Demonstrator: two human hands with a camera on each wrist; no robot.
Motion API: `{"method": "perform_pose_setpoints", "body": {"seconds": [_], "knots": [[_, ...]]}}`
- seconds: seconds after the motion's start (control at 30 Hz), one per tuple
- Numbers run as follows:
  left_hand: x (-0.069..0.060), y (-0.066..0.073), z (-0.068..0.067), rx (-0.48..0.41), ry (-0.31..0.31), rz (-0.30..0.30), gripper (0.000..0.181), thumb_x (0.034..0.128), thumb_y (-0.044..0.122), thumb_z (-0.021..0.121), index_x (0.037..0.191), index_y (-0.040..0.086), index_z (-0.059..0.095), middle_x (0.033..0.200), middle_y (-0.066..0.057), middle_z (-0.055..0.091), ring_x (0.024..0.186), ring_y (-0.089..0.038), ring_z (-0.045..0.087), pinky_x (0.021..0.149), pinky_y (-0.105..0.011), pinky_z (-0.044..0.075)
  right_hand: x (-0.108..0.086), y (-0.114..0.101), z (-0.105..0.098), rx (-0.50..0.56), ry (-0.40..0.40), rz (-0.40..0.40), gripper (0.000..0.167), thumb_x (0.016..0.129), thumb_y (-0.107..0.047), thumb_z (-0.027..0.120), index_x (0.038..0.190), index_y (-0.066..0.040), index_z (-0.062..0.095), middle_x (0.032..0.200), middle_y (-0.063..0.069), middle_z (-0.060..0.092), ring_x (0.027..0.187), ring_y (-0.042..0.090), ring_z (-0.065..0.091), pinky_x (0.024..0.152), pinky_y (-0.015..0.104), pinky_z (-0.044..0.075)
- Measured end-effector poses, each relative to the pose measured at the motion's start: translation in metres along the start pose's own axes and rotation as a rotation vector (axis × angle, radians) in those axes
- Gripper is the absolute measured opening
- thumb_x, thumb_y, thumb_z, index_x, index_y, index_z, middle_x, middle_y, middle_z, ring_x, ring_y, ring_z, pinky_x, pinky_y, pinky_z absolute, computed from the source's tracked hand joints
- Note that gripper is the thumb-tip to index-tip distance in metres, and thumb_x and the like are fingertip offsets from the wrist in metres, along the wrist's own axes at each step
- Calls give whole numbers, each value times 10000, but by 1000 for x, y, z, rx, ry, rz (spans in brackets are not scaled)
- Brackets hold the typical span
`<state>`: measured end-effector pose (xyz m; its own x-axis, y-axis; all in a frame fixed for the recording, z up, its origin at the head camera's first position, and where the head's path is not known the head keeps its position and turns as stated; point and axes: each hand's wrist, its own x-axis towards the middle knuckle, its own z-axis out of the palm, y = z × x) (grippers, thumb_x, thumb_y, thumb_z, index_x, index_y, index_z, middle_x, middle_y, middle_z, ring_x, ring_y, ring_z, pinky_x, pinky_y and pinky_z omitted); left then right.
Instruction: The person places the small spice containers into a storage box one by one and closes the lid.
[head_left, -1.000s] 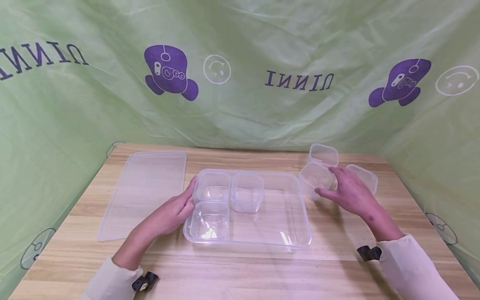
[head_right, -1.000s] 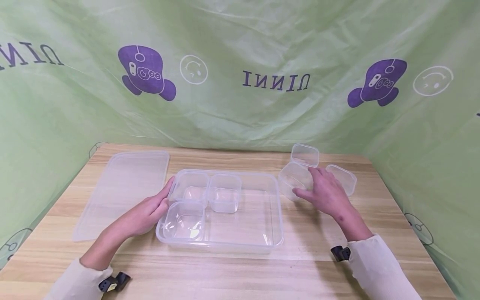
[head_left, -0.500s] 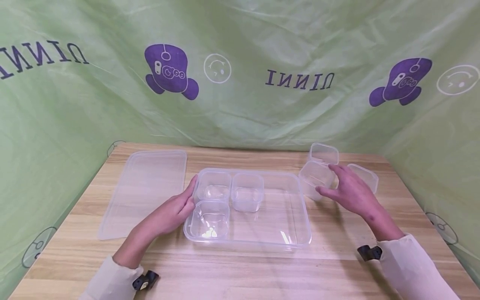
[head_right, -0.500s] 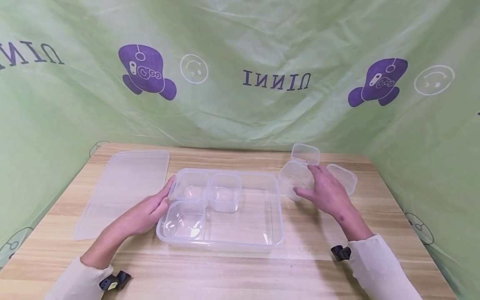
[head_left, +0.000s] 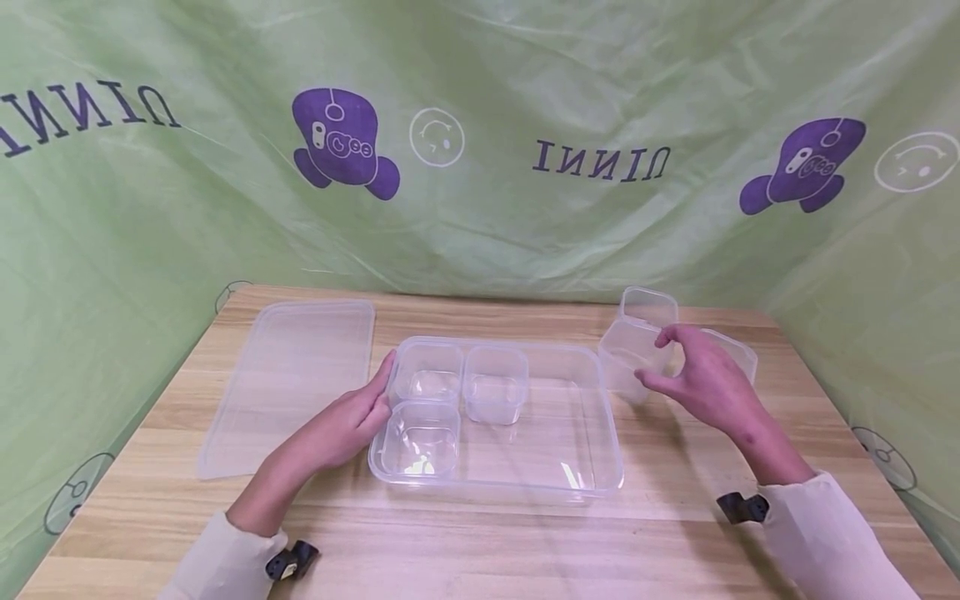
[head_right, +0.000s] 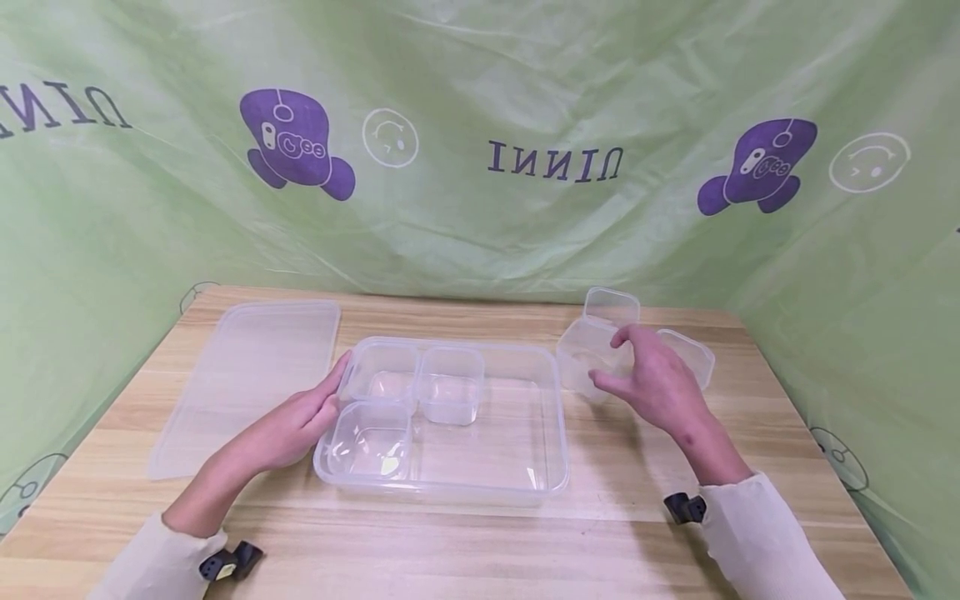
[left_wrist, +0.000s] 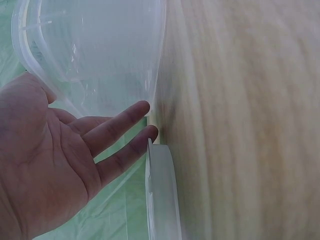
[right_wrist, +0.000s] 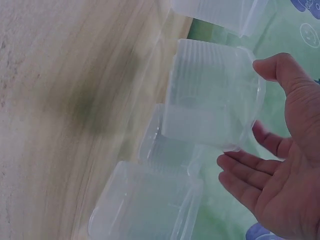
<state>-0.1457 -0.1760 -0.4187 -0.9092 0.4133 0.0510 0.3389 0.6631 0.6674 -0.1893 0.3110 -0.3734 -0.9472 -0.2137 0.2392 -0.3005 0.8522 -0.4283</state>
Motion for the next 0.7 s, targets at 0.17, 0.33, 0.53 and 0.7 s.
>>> {"method": "perform_pose_setpoints", "body": {"seconds": [0.17,0.33,0.53,0.7], "knots": [[0,0,0,-2,-1,-1,647,1091,198,362,1648,29,79,1605,-260,300,1430,-397,384,1172,-542,298,-1,-1,-2,7,51,-60,287,837,-255,842,923,-102,615,1334,287,584,1204,515,543,896,610,462],[0,0,0,-9,-1,-1,645,1094,197,361,1650,36,76,1610,-253,293,1434,-390,377,1175,-537,292,-1,-3,-4,-3,72,-76,266,834,-256,843,864,-133,610,1345,291,587,1174,528,563,845,599,482],[0,0,1,-6,1,1,643,1093,196,361,1649,32,83,1600,-259,313,1425,-391,392,1170,-542,305,-2,-6,-7,-15,86,-86,276,828,-272,849,843,-134,611,1338,285,596,1155,517,579,831,595,484],[0,0,0,0,4,6,643,1092,195,360,1649,32,86,1589,-267,329,1415,-400,407,1164,-547,315,-2,-9,-11,-37,96,-90,293,826,-291,851,848,-110,620,1342,289,592,1107,529,596,797,616,491]]}}
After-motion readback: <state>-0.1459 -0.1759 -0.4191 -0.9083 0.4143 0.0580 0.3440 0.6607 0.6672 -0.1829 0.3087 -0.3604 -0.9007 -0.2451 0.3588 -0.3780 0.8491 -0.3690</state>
